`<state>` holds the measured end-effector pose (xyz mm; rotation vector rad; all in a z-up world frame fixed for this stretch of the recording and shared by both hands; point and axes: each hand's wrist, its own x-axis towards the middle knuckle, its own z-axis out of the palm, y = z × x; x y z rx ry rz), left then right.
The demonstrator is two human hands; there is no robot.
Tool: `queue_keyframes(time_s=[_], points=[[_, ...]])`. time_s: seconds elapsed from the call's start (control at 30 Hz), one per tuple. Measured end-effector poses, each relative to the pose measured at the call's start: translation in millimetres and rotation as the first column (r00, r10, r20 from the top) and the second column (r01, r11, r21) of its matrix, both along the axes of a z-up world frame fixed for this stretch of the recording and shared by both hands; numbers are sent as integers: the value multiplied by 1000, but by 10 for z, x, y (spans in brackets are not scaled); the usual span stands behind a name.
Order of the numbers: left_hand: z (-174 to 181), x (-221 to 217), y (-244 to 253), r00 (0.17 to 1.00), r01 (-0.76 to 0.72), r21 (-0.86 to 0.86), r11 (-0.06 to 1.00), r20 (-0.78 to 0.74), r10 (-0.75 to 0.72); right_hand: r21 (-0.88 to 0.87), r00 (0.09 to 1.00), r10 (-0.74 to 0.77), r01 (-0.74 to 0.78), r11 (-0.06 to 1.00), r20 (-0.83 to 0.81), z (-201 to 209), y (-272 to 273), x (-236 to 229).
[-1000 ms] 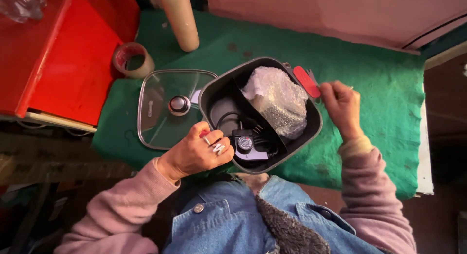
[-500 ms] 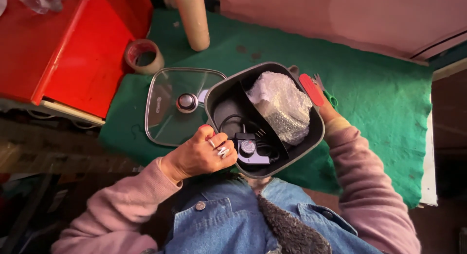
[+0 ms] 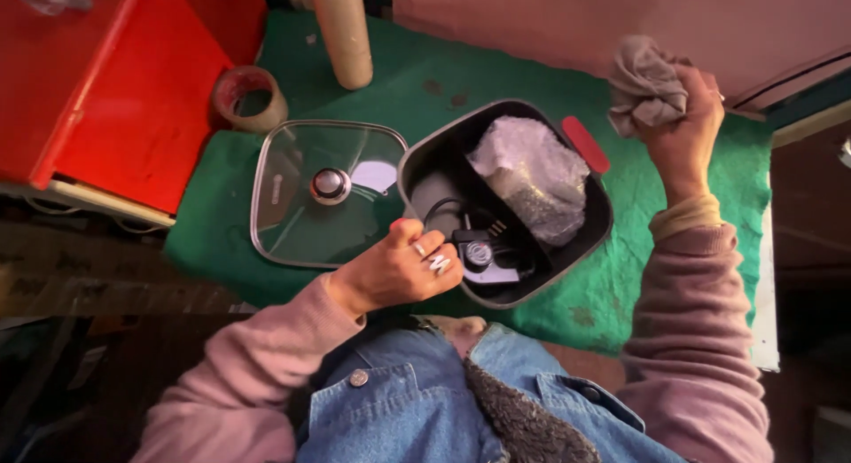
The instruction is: The person opens a container and removes a cloth, placing it on the table. They then pick up a power strip, plug a cord into it, and move the power strip to a red cabinet. Finally, they unplug a sewing machine from the power strip.
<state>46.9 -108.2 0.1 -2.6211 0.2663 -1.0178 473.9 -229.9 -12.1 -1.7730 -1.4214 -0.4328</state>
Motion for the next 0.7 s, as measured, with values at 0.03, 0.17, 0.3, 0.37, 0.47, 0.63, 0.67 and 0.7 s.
queue_keyframes(time_s=[0.03, 0.17, 0.3, 0.37, 0.47, 0.63, 0.67, 0.7], points=[[-38, 58, -21, 1000, 5, -3, 1000, 1, -5, -3, 1000, -5, 5, 1000, 1, 53, 45, -64], [-246, 204, -86, 999, 28, -94, 995, -12, -29, -29, 990, 105, -108, 994, -99, 242, 250, -414], [-222, 157, -132, 1000, 23, -281, 959, 15, -19, -187, 988, 150, -155, 970, -41, 199, 553, -569], [-297, 75, -129, 997, 30, -338, 941, 73, -6, -241, 987, 160, -148, 959, 31, 301, 666, -715], [-394, -54, -107, 990, 56, -417, 907, 143, 4, -323, 975, 203, -165, 932, 88, 369, 788, -841], [-455, -139, -101, 987, 93, -499, 861, 161, -13, -428, 967, 252, -220, 877, 20, 315, 910, -885], [-449, -147, -105, 987, 104, -523, 846, 160, -23, -457, 967, 250, -197, 867, 57, 295, 936, -886], [-443, -156, -110, 987, 115, -546, 830, 158, -32, -484, 964, 249, -174, 858, 95, 274, 961, -887]])
